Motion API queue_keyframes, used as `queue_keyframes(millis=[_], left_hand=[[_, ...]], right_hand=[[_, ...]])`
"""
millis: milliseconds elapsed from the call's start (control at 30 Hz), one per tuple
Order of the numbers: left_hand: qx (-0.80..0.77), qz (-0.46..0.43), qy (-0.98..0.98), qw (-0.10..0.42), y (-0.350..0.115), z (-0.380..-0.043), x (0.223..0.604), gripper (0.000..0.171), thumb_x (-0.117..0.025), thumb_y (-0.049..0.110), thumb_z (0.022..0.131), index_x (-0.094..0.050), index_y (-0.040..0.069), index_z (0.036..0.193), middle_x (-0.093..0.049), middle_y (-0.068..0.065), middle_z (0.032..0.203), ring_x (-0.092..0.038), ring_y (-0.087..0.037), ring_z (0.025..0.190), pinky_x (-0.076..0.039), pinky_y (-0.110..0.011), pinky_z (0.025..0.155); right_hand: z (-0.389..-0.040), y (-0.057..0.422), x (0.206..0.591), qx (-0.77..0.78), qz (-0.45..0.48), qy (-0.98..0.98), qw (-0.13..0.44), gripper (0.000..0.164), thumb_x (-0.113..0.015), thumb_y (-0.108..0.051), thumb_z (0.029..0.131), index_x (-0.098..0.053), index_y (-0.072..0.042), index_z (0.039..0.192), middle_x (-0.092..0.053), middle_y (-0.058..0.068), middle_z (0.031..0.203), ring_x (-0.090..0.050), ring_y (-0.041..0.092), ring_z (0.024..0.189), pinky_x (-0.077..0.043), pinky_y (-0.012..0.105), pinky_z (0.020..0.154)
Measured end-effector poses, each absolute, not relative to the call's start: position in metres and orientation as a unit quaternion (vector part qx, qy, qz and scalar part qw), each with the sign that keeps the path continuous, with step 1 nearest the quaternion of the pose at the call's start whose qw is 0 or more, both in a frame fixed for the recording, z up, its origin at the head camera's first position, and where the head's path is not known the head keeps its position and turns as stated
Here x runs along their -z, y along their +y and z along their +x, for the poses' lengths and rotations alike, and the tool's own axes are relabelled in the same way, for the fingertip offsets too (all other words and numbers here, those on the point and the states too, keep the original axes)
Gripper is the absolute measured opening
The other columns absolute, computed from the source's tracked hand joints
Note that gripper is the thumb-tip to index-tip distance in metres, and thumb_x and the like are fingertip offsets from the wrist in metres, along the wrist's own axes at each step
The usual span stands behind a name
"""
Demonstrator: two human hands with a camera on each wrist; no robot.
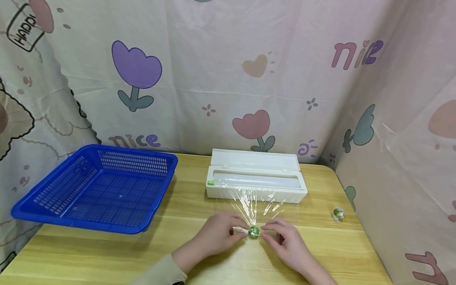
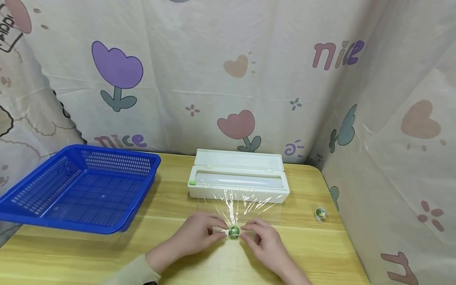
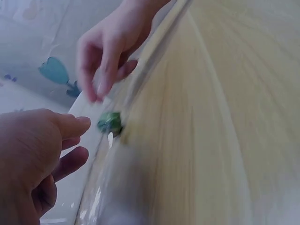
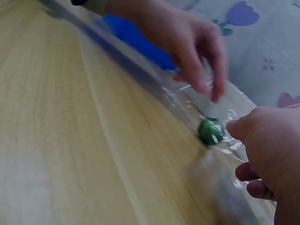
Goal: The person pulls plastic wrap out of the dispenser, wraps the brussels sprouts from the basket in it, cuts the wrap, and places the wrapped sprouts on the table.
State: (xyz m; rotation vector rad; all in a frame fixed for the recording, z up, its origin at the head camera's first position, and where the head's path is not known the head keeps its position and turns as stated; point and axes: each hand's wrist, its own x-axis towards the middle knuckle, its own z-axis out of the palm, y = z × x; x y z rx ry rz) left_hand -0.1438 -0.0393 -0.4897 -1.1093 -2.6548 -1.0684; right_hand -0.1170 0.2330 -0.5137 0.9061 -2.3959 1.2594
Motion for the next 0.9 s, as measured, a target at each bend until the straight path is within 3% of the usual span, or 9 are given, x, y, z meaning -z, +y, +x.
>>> queue_keyframes(millis=[200, 367, 600, 800, 900], left_hand=[[0.286, -0.387, -0.875, 0.052, -0.023, -0.147, 0.495, 0.014, -0.084, 0.027, 0.094, -0.084, 0.026, 0.108, -0.074, 0.019, 0.109, -0.066, 0.004, 0.093, -0.051, -0.015, 0.080], [0.295, -0.366, -0.882, 0.025, -0.022, -0.148, 0.497, 0.016, -0.084, 0.027, 0.093, -0.083, 0.024, 0.109, -0.074, 0.018, 0.106, -0.065, 0.002, 0.088, -0.052, -0.018, 0.076], [0.311, -0.325, -0.893, -0.003, -0.017, -0.153, 0.497, 0.021, -0.087, 0.027, 0.090, -0.081, 0.025, 0.110, -0.073, 0.017, 0.107, -0.066, -0.002, 0.094, -0.054, -0.026, 0.081], [0.294, -0.304, -0.906, 0.010, -0.012, -0.154, 0.497, 0.025, -0.085, 0.029, 0.091, -0.080, 0.020, 0.114, -0.073, 0.013, 0.113, -0.068, -0.007, 0.099, -0.056, -0.029, 0.084], [0.281, -0.295, -0.913, 0.015, -0.010, -0.155, 0.496, 0.026, -0.083, 0.032, 0.093, -0.080, 0.018, 0.116, -0.069, 0.012, 0.111, -0.064, -0.005, 0.092, -0.054, -0.025, 0.077]], right_hand=[[-0.122, 0.220, 0.515, -0.399, 0.316, -0.853, 0.116, 0.028, -0.086, -0.010, 0.089, -0.079, -0.016, 0.115, -0.071, -0.008, 0.115, -0.058, 0.002, 0.078, -0.051, 0.022, 0.062], [-0.125, 0.218, 0.518, -0.402, 0.307, -0.856, 0.108, 0.031, -0.088, -0.010, 0.087, -0.079, -0.015, 0.117, -0.071, -0.009, 0.115, -0.060, 0.003, 0.079, -0.052, 0.023, 0.062], [-0.129, 0.216, 0.518, -0.401, 0.288, -0.864, 0.099, 0.028, -0.084, -0.009, 0.091, -0.079, -0.013, 0.118, -0.069, -0.009, 0.117, -0.060, 0.003, 0.081, -0.053, 0.024, 0.065], [-0.133, 0.214, 0.517, -0.383, 0.266, -0.880, 0.088, 0.025, -0.080, -0.010, 0.095, -0.078, -0.006, 0.120, -0.063, -0.006, 0.120, -0.050, 0.001, 0.069, -0.048, 0.022, 0.059], [-0.134, 0.211, 0.515, -0.368, 0.258, -0.889, 0.088, 0.024, -0.079, -0.010, 0.097, -0.077, -0.004, 0.120, -0.061, -0.004, 0.121, -0.054, 0.001, 0.075, -0.052, 0.024, 0.065]])
